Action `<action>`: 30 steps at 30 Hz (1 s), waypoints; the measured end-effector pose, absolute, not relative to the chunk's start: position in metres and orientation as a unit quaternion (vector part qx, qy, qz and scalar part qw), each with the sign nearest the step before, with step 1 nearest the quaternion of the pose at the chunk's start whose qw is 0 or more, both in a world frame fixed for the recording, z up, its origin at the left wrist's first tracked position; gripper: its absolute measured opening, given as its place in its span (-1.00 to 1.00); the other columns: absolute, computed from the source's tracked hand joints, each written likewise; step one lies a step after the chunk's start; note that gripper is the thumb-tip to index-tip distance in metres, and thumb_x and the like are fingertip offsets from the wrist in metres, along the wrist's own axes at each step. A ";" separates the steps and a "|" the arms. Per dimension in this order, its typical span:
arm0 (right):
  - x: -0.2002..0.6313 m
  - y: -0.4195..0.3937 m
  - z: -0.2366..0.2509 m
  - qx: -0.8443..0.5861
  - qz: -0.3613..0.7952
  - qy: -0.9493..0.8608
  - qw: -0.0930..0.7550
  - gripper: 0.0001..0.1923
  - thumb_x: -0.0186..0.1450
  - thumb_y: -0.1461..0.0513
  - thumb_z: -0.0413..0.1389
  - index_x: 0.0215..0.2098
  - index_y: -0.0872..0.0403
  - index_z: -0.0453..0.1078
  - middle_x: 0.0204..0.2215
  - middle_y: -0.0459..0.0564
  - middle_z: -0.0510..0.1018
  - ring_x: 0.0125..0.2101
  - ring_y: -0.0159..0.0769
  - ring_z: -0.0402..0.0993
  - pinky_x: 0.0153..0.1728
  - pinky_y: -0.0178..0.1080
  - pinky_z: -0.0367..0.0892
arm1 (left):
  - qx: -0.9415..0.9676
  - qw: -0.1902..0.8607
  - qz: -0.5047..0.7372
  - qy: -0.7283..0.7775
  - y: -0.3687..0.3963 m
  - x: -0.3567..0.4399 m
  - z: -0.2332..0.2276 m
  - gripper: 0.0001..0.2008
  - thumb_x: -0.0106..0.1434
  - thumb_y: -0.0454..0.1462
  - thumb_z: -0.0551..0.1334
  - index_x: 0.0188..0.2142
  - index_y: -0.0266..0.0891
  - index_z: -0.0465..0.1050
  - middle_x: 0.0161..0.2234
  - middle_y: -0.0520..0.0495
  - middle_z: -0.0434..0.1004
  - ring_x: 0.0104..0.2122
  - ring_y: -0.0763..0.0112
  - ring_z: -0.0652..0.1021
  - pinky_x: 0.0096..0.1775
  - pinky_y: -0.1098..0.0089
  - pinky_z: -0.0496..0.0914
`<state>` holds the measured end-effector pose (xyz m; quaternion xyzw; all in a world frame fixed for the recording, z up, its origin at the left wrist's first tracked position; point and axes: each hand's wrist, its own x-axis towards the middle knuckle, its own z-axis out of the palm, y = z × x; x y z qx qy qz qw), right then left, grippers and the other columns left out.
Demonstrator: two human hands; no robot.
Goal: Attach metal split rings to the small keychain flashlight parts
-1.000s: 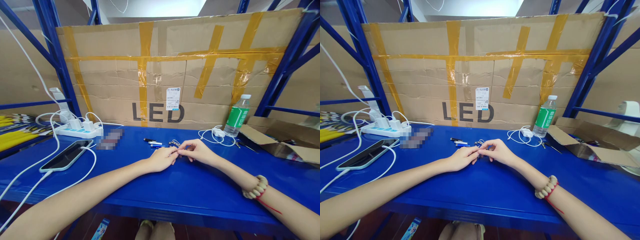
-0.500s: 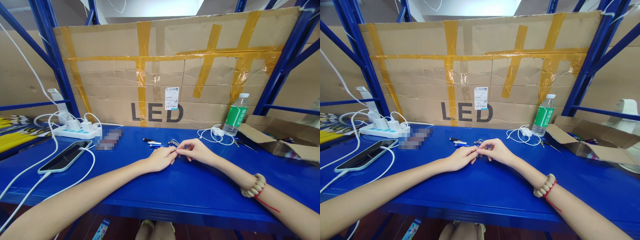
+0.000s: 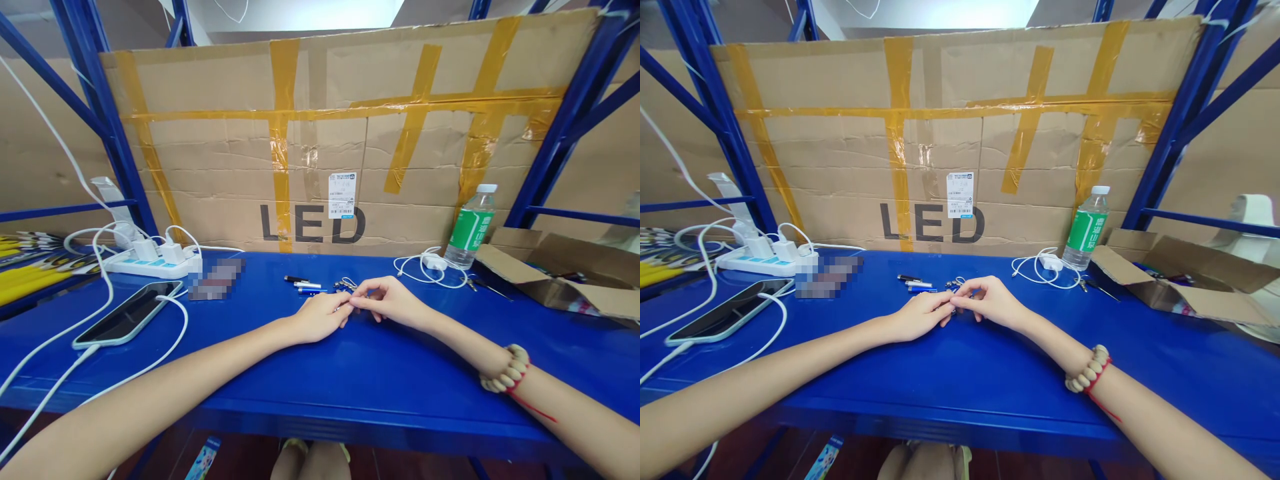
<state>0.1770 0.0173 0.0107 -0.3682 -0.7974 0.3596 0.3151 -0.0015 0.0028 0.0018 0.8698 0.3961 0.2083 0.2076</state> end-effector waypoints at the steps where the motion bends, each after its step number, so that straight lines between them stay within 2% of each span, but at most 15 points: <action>1: 0.177 0.017 0.011 -0.368 0.358 -0.798 0.315 -0.71 0.10 0.07 0.14 -0.43 0.17 0.42 -0.61 -0.10 0.45 -0.74 -0.57 0.24 -0.74 -0.45 0.11 | 0.870 0.207 0.209 0.396 0.003 -0.001 0.002 -0.77 0.28 -0.24 -0.09 -0.36 -0.21 0.28 -0.51 0.11 0.40 -0.44 0.49 0.42 -0.34 0.48 0.23; 30: 0.178 0.016 0.011 -0.357 0.337 -0.816 0.306 -0.66 0.09 0.02 0.13 -0.41 0.16 0.43 -0.59 -0.09 0.46 -0.74 -0.55 0.25 -0.72 -0.43 0.18 | 0.876 0.195 0.203 0.391 0.002 -0.001 0.003 -0.75 0.27 -0.26 -0.08 -0.44 -0.23 0.28 -0.52 0.10 0.37 -0.46 0.49 0.39 -0.36 0.48 0.21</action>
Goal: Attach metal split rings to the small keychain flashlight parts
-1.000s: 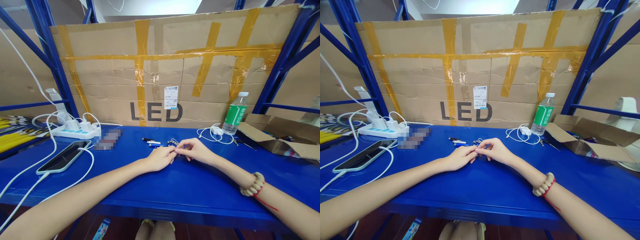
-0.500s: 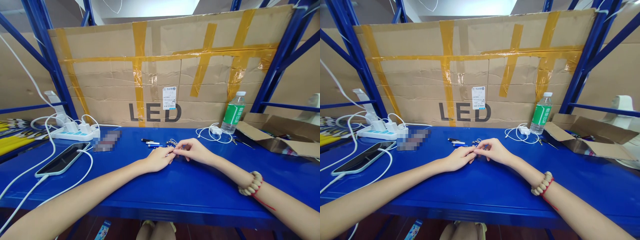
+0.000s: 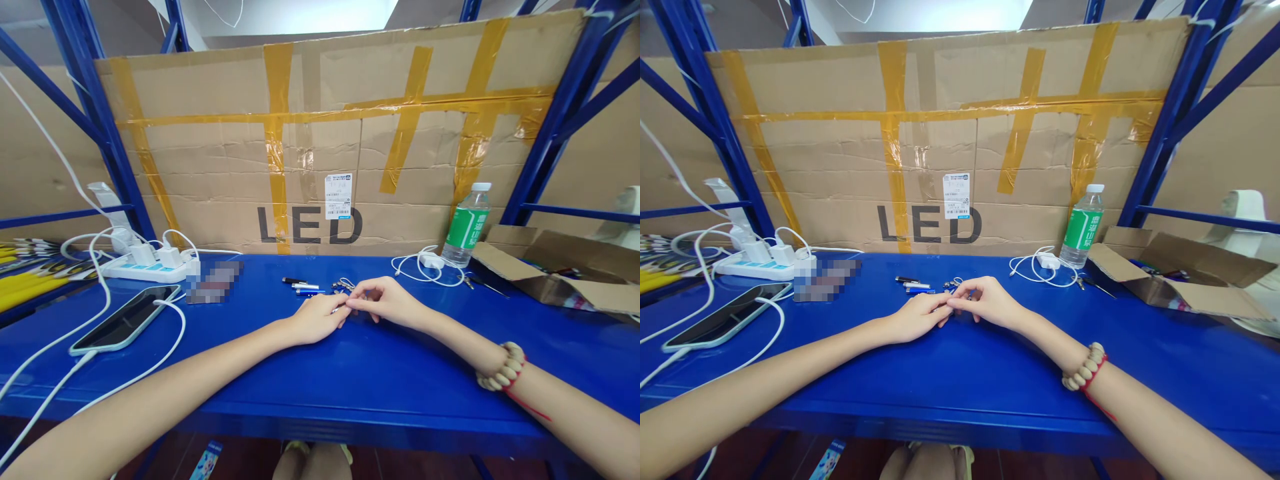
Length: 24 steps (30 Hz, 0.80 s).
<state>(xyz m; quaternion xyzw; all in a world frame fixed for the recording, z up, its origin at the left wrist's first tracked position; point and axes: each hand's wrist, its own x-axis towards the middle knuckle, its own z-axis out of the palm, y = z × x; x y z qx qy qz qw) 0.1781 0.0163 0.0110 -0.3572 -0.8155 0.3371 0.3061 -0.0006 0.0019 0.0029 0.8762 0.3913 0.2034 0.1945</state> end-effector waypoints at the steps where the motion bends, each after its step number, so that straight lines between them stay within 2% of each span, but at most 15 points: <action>1: 0.178 0.016 0.011 -0.356 0.335 -0.817 0.305 -0.66 0.09 0.02 0.13 -0.41 0.16 0.43 -0.58 -0.09 0.46 -0.74 -0.55 0.25 -0.72 -0.43 0.18 | 0.876 0.193 0.202 0.393 0.002 -0.001 0.003 -0.75 0.27 -0.25 -0.08 -0.44 -0.23 0.28 -0.52 0.10 0.37 -0.46 0.49 0.39 -0.36 0.48 0.21; 5: 0.180 0.017 0.011 -0.351 0.306 -0.835 0.294 -0.64 0.13 0.00 0.09 -0.39 0.15 0.43 -0.58 -0.08 0.47 -0.72 -0.53 0.27 -0.70 -0.43 0.20 | 0.876 0.191 0.198 0.397 0.002 -0.001 0.003 -0.75 0.26 -0.25 -0.07 -0.45 -0.23 0.29 -0.53 0.09 0.37 -0.48 0.48 0.39 -0.38 0.48 0.20; 9: 0.182 0.015 0.013 -0.353 0.222 -0.870 0.263 -0.68 0.18 0.02 0.05 -0.37 0.10 0.44 -0.57 -0.10 0.48 -0.71 -0.52 0.30 -0.63 -0.42 0.20 | 0.875 0.182 0.192 0.407 0.002 0.000 0.003 -0.76 0.26 -0.24 -0.06 -0.41 -0.22 0.33 -0.53 0.08 0.38 -0.48 0.46 0.40 -0.38 0.47 0.22; 15: 0.182 0.011 0.017 -0.333 0.126 -0.900 0.253 -0.73 0.22 0.06 0.02 -0.35 0.04 0.46 -0.50 -0.08 0.53 -0.57 -0.45 0.36 -0.52 -0.40 0.17 | 0.876 0.174 0.183 0.411 0.001 0.001 0.004 -0.74 0.25 -0.24 -0.03 -0.17 -0.16 0.37 -0.41 0.04 0.48 -0.38 0.38 0.45 -0.33 0.44 0.27; 20: 0.180 0.009 0.016 -0.315 0.117 -0.908 0.251 -0.76 0.22 0.10 0.03 -0.34 0.03 0.48 -0.48 -0.08 0.54 -0.51 -0.42 0.36 -0.49 -0.39 0.15 | 0.882 0.173 0.185 0.398 0.002 0.001 0.004 -0.74 0.22 -0.29 0.00 -0.16 -0.14 0.38 -0.19 0.03 0.49 -0.23 0.33 0.46 -0.20 0.40 0.29; 24: 0.180 0.008 0.017 -0.324 0.121 -0.904 0.250 -0.75 0.22 0.09 0.03 -0.35 0.04 0.48 -0.49 -0.08 0.54 -0.53 -0.43 0.36 -0.50 -0.39 0.15 | 0.879 0.175 0.180 0.405 0.002 0.001 0.003 -0.73 0.22 -0.30 0.00 -0.15 -0.14 0.38 -0.20 0.03 0.50 -0.26 0.33 0.47 -0.20 0.39 0.29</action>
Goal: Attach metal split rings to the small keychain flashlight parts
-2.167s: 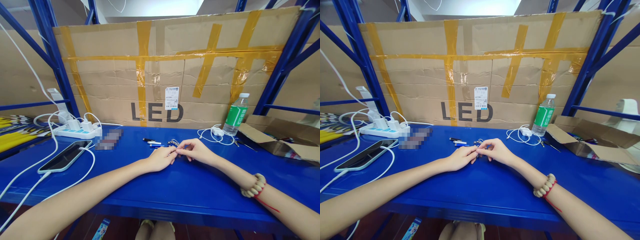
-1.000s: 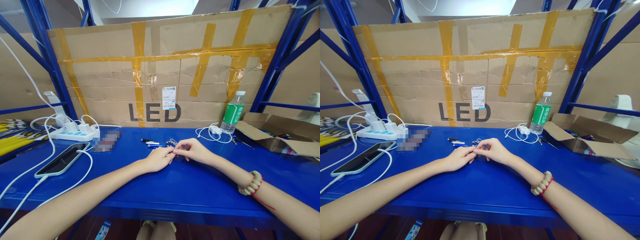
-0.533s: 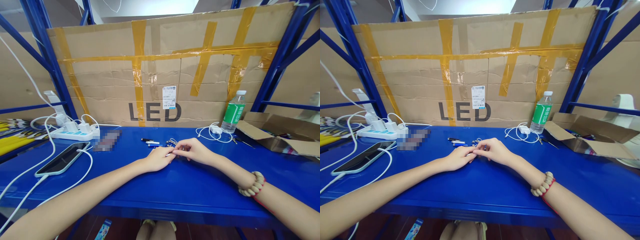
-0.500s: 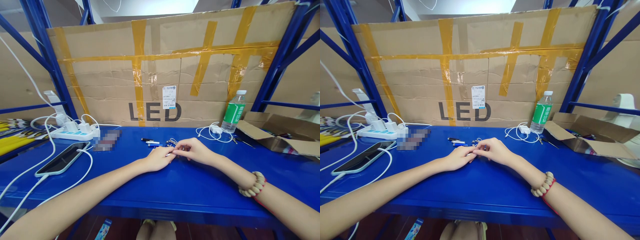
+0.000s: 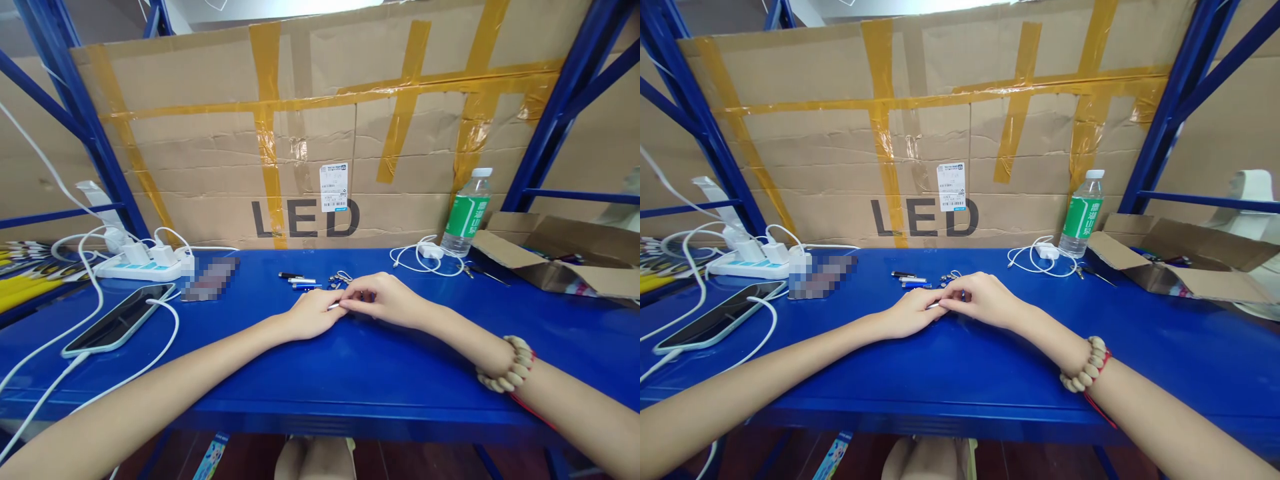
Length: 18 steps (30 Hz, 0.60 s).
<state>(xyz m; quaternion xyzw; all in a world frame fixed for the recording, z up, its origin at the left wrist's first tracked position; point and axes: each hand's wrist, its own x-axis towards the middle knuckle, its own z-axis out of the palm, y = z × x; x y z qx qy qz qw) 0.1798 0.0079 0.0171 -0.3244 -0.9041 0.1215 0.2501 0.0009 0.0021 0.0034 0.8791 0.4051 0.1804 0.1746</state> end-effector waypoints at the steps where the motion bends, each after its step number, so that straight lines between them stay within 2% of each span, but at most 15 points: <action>1: 0.180 0.008 0.017 -0.327 0.122 -0.903 0.251 -0.75 0.22 0.09 0.03 -0.35 0.04 0.48 -0.49 -0.08 0.54 -0.53 -0.43 0.36 -0.51 -0.39 0.15 | 0.879 0.174 0.180 0.405 0.002 0.001 0.003 -0.73 0.22 -0.30 0.00 -0.15 -0.14 0.38 -0.22 0.03 0.50 -0.27 0.33 0.47 -0.20 0.39 0.29; 12: 0.179 0.011 0.013 -0.340 0.226 -0.873 0.265 -0.67 0.20 0.02 0.02 -0.35 0.09 0.45 -0.58 -0.10 0.50 -0.70 -0.50 0.33 -0.61 -0.41 0.23 | 0.878 0.174 0.185 0.406 0.002 0.001 0.003 -0.74 0.25 -0.23 -0.03 -0.19 -0.17 0.39 -0.43 0.03 0.48 -0.37 0.37 0.46 -0.34 0.46 0.27; 18: 0.177 0.011 0.012 -0.344 0.280 -0.851 0.281 -0.66 0.16 0.01 0.06 -0.38 0.13 0.44 -0.61 -0.09 0.46 -0.73 -0.52 0.28 -0.68 -0.43 0.23 | 0.875 0.180 0.188 0.409 0.001 0.001 0.004 -0.74 0.24 -0.25 -0.04 -0.20 -0.16 0.38 -0.46 0.05 0.45 -0.41 0.40 0.43 -0.37 0.47 0.25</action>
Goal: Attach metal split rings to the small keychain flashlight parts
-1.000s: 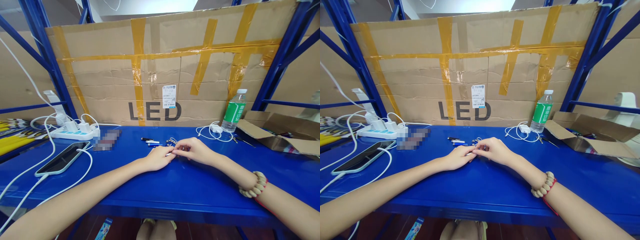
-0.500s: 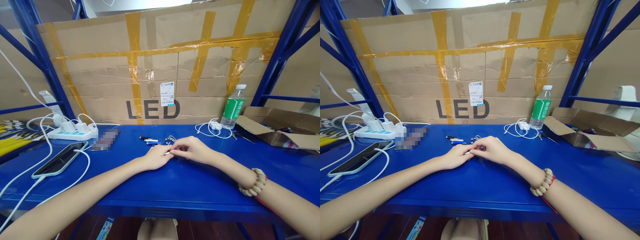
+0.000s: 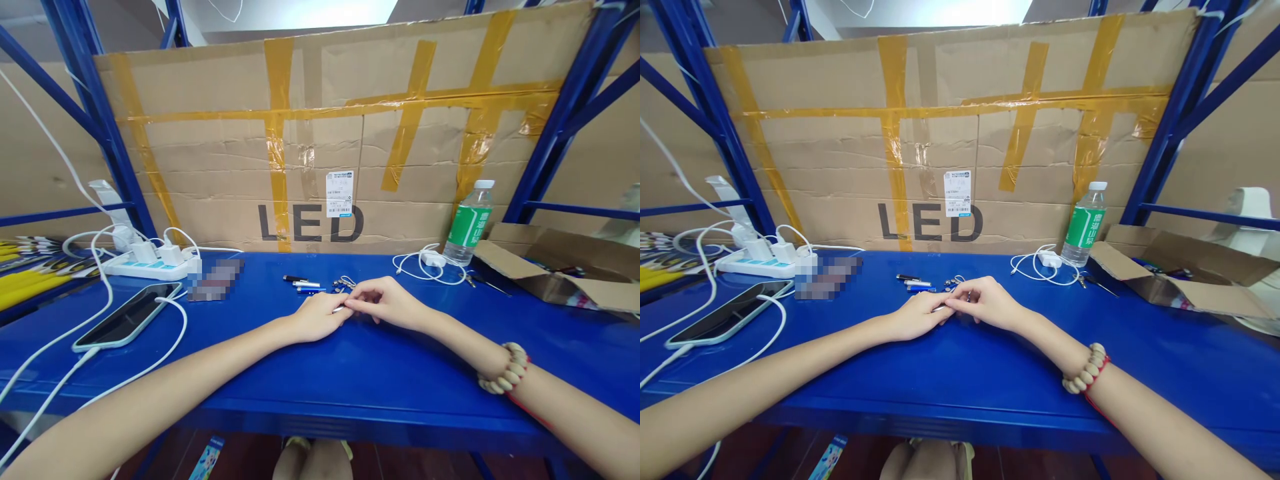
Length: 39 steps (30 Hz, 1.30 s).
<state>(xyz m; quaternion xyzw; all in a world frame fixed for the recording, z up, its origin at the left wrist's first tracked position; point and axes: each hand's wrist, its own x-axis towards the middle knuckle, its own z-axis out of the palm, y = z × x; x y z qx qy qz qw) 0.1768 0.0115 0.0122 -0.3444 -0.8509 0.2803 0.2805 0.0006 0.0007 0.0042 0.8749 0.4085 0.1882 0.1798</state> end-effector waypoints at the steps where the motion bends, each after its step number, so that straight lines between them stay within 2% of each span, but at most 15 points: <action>1: 0.176 0.011 0.012 -0.345 0.286 -0.849 0.282 -0.66 0.16 0.01 0.06 -0.39 0.14 0.44 -0.61 -0.09 0.46 -0.73 -0.52 0.28 -0.69 -0.43 0.23 | 0.875 0.181 0.190 0.407 0.001 0.000 0.004 -0.74 0.24 -0.25 -0.04 -0.21 -0.16 0.39 -0.46 0.05 0.45 -0.42 0.40 0.43 -0.37 0.47 0.25; 39: 0.177 0.012 0.011 -0.339 0.307 -0.844 0.281 -0.67 0.16 0.05 0.08 -0.37 0.17 0.44 -0.60 -0.08 0.45 -0.72 -0.53 0.27 -0.69 -0.44 0.24 | 0.882 0.165 0.186 0.401 0.002 -0.001 0.003 -0.73 0.25 -0.24 -0.03 -0.17 -0.16 0.39 -0.43 0.04 0.48 -0.39 0.39 0.46 -0.37 0.47 0.26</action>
